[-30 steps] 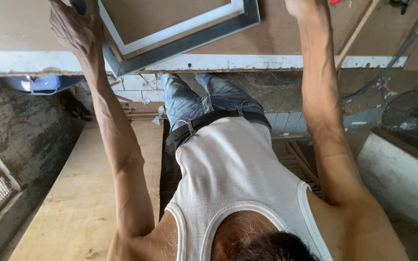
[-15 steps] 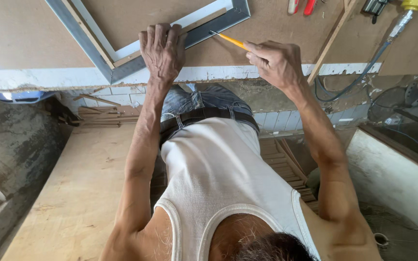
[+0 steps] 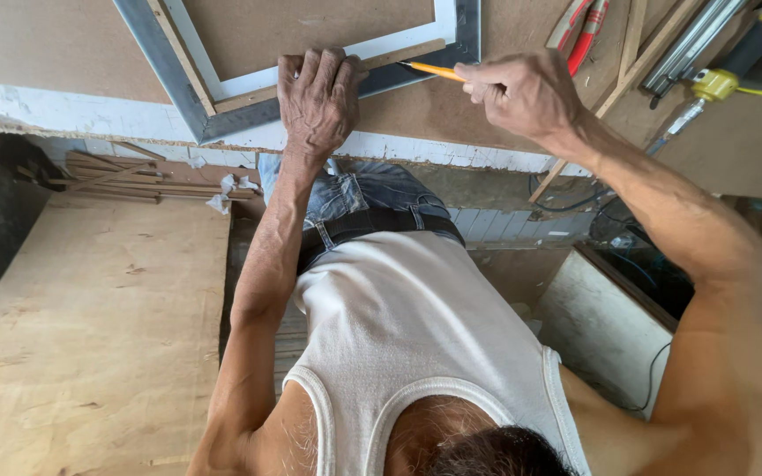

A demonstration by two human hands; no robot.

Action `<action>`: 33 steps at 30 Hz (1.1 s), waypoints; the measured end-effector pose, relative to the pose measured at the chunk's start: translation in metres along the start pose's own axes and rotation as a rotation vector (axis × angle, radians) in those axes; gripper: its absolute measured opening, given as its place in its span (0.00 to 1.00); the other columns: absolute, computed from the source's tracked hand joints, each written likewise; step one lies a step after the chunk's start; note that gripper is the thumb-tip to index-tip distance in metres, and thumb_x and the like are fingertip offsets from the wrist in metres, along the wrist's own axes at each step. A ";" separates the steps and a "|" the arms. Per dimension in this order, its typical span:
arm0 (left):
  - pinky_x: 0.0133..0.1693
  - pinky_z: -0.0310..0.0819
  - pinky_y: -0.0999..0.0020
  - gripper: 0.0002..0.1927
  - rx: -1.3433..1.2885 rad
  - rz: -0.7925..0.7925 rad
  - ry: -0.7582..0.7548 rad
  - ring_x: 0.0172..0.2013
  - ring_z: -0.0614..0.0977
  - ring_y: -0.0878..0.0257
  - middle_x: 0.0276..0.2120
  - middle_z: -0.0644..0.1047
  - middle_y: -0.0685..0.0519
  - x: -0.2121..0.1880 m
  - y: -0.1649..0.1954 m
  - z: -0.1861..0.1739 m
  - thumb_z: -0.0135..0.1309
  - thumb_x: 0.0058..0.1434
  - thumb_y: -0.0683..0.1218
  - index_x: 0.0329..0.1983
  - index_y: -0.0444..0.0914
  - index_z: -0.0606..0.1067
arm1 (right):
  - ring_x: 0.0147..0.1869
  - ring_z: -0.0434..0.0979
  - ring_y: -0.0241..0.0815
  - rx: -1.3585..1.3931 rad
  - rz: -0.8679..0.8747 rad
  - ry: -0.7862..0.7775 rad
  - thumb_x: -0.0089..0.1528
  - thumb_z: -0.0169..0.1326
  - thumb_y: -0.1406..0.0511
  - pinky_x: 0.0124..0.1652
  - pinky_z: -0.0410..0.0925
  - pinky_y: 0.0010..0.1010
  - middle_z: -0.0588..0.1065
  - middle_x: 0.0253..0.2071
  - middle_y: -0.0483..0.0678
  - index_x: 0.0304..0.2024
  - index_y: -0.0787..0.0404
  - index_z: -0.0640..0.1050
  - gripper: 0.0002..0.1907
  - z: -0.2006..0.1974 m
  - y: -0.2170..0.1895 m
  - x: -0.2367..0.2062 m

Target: The person holds a metal straightedge against a large board on the workbench and marks lines along it with a pencil, repositioning the board and straightedge to mark different edges. They then use red-handled pliers to work along the edge of a framed board and continue marking lines with the pencil.

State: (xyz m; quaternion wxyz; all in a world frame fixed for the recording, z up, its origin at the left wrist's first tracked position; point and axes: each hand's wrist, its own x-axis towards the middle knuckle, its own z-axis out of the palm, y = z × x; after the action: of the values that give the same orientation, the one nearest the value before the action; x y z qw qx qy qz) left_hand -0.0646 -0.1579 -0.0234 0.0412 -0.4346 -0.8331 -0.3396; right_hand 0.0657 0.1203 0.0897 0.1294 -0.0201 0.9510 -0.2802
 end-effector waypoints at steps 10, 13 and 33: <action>0.48 0.64 0.56 0.08 0.074 -0.019 0.062 0.44 0.75 0.58 0.42 0.74 0.53 0.004 0.007 0.002 0.59 0.67 0.46 0.46 0.39 0.77 | 0.24 0.77 0.36 0.059 0.166 0.074 0.69 0.57 0.71 0.22 0.69 0.27 0.83 0.33 0.53 0.53 0.61 0.84 0.11 0.017 -0.016 -0.013; 0.47 0.63 0.56 0.09 0.056 -0.014 0.054 0.44 0.74 0.57 0.43 0.74 0.53 0.003 0.006 0.004 0.60 0.67 0.46 0.47 0.38 0.77 | 0.20 0.72 0.32 -0.387 -0.051 0.043 0.69 0.55 0.71 0.17 0.65 0.24 0.81 0.30 0.49 0.56 0.55 0.85 0.14 0.002 -0.019 -0.010; 0.50 0.64 0.55 0.10 0.045 -0.036 0.059 0.46 0.74 0.56 0.45 0.73 0.51 -0.003 0.008 0.012 0.60 0.63 0.44 0.46 0.37 0.76 | 0.24 0.75 0.32 -0.077 0.100 -0.060 0.75 0.53 0.67 0.19 0.67 0.22 0.78 0.32 0.50 0.56 0.58 0.83 0.11 0.000 0.004 -0.009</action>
State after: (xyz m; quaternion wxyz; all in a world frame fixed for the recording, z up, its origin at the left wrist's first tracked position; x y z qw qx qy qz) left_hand -0.0544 -0.1499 -0.0292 0.0695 -0.4081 -0.8467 -0.3342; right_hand 0.0747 0.1241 0.0897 0.1707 0.0140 0.9565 -0.2361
